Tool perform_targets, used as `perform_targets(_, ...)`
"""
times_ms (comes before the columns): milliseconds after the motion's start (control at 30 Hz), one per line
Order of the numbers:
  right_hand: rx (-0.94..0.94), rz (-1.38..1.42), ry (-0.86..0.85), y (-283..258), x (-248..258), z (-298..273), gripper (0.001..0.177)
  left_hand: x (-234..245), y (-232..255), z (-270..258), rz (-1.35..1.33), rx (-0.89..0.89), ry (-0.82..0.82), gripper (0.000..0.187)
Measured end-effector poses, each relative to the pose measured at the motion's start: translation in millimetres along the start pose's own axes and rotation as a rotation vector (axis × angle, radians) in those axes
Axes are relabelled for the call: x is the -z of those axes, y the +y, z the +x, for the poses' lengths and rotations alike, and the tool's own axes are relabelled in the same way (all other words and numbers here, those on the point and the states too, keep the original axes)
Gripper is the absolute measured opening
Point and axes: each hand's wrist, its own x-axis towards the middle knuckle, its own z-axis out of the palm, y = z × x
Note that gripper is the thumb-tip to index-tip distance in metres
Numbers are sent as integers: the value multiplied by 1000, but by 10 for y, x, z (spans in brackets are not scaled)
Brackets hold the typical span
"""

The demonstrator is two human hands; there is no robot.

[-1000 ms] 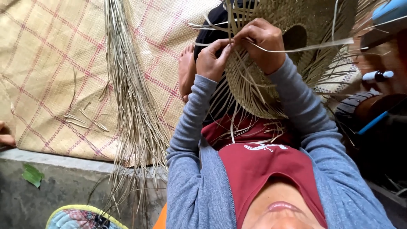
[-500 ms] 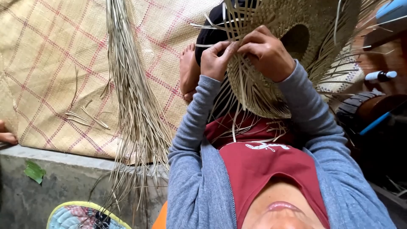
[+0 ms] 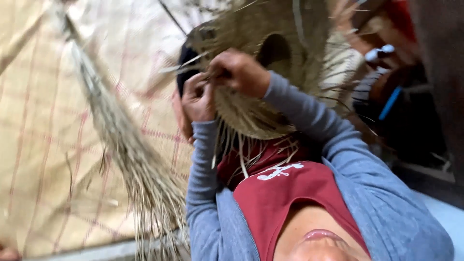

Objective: A person is weaving a straw hat by hand, tucking and pulling individual straw strands into the brim structure.

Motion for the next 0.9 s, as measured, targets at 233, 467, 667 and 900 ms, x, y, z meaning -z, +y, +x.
perform_targets(233,82,-132,51,437,-355,-179,16,99,-45,219,93,86,-76,8)
perform_targets(467,105,1,27,246,-296,-190,24,167,-173,296,78,38,-99,29)
perform_targets(667,223,182,65,-435,10,-17,16,261,-281,327,105,10,-175,22)
perform_targets(900,-312,204,-40,-192,-278,-170,43,298,325,468,-10,252,-362,41)
